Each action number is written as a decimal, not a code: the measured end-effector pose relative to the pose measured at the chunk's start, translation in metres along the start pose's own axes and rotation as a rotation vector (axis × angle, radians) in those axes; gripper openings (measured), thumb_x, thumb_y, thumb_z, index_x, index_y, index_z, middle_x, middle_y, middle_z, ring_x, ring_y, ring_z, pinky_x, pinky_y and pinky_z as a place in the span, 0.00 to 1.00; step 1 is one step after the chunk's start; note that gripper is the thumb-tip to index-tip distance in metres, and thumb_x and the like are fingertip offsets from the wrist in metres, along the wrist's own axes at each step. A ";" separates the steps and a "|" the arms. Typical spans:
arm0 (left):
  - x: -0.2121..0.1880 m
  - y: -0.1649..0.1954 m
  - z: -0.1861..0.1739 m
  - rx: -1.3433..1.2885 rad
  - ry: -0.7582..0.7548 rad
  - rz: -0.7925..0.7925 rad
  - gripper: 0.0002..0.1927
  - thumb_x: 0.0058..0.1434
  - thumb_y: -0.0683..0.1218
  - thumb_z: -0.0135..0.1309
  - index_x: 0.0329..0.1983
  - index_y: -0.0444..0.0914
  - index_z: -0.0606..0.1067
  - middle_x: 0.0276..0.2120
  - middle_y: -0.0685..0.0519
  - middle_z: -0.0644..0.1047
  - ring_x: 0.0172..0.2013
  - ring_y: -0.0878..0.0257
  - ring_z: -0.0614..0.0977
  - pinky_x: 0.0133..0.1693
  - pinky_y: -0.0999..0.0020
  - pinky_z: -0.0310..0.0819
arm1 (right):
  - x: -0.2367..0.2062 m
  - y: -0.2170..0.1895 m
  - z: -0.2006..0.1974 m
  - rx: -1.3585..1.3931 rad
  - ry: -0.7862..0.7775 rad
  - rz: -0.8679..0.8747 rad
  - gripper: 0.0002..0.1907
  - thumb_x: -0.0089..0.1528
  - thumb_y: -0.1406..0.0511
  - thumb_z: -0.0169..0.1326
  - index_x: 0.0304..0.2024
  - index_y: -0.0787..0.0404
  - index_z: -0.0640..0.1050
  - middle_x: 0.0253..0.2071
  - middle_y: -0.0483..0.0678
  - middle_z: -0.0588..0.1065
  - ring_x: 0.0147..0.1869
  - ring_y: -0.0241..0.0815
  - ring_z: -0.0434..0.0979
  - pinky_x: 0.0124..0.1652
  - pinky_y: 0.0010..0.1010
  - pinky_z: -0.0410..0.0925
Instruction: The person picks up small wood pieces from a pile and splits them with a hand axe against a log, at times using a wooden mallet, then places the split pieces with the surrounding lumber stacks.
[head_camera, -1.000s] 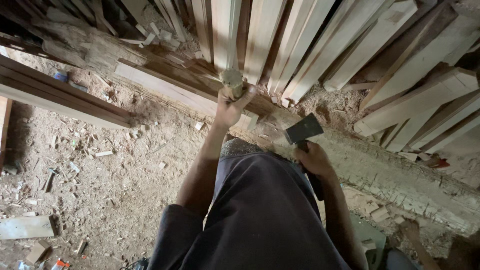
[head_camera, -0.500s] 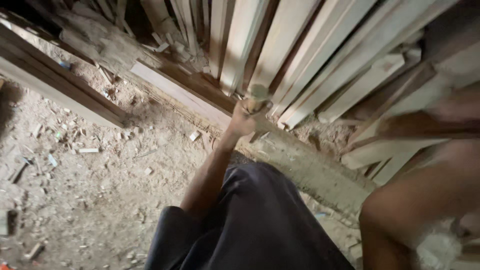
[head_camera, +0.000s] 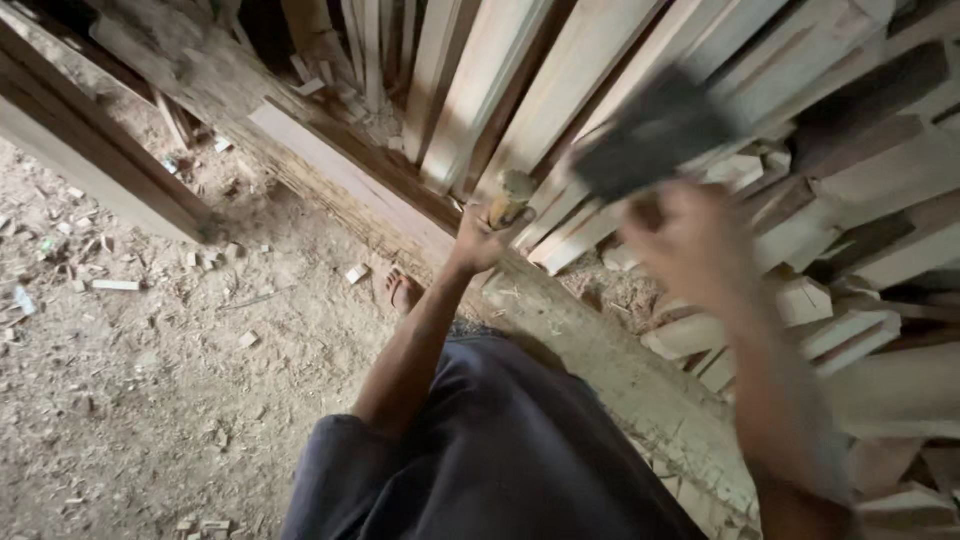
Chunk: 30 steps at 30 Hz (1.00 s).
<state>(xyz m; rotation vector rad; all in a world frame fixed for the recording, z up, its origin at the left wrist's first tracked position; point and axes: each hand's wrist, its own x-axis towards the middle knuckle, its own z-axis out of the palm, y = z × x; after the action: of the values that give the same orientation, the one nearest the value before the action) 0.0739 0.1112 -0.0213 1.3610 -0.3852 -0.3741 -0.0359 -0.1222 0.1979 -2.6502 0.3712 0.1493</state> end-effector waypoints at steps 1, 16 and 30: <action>0.000 -0.002 0.001 0.011 0.001 0.011 0.05 0.65 0.42 0.64 0.38 0.35 0.81 0.32 0.60 0.81 0.33 0.73 0.79 0.35 0.73 0.75 | -0.006 0.003 -0.024 0.103 0.107 0.020 0.15 0.66 0.57 0.59 0.37 0.64 0.78 0.25 0.51 0.76 0.23 0.42 0.74 0.25 0.39 0.70; -0.004 -0.021 -0.012 0.228 0.019 0.315 0.06 0.66 0.44 0.60 0.41 0.35 0.78 0.35 0.53 0.79 0.37 0.65 0.79 0.40 0.65 0.73 | 0.022 -0.021 0.019 -0.407 -0.052 -0.044 0.26 0.65 0.52 0.60 0.30 0.71 0.75 0.23 0.60 0.71 0.25 0.53 0.72 0.30 0.46 0.68; 0.004 -0.041 -0.016 -0.217 -0.111 -0.028 0.15 0.65 0.43 0.62 0.53 0.36 0.74 0.46 0.54 0.80 0.47 0.64 0.82 0.50 0.67 0.81 | 0.018 -0.012 0.119 -0.128 -0.050 -0.018 0.14 0.63 0.60 0.60 0.38 0.65 0.75 0.27 0.59 0.76 0.29 0.56 0.78 0.33 0.48 0.73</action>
<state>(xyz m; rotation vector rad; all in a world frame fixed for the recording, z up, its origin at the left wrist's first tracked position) 0.0836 0.1166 -0.0637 1.1374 -0.4052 -0.5016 -0.0208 -0.0620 0.0936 -2.7693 0.3320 0.2413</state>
